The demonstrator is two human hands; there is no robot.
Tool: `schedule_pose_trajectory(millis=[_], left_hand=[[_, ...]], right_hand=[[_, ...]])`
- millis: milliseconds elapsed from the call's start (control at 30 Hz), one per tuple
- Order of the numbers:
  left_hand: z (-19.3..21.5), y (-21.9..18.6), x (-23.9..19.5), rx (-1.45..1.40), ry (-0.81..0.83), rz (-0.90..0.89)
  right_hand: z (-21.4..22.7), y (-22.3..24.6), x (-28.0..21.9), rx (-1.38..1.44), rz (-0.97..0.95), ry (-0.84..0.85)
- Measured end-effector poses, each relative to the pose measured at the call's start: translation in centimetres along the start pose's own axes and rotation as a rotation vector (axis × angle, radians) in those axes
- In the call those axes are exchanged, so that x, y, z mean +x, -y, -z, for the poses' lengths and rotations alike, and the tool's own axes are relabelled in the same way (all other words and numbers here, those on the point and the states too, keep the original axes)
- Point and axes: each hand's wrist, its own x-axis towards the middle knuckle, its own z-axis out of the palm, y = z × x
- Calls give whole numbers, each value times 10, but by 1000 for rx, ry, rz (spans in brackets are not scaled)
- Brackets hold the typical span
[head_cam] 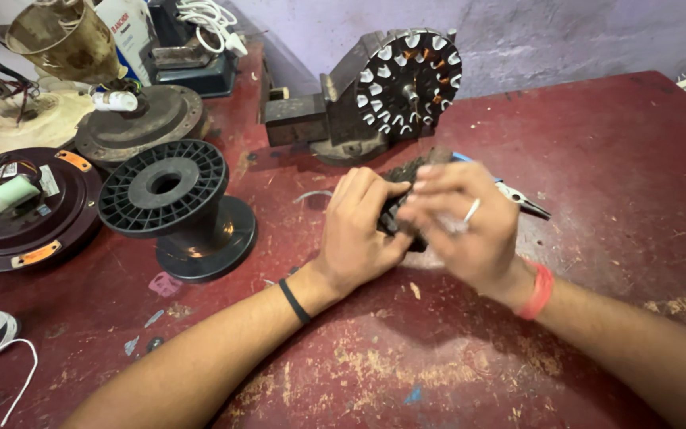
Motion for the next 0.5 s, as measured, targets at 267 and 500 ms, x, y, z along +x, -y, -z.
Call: schedule_pose_trajectory(millis=[267,500], left_hand=[[-1,-2,0,2,-28,16],[-3,-3,1,11,-53,12]], right_hand=[[5,-2,6,-36,-5,47],[-3,-6,6,153,-667,-121]])
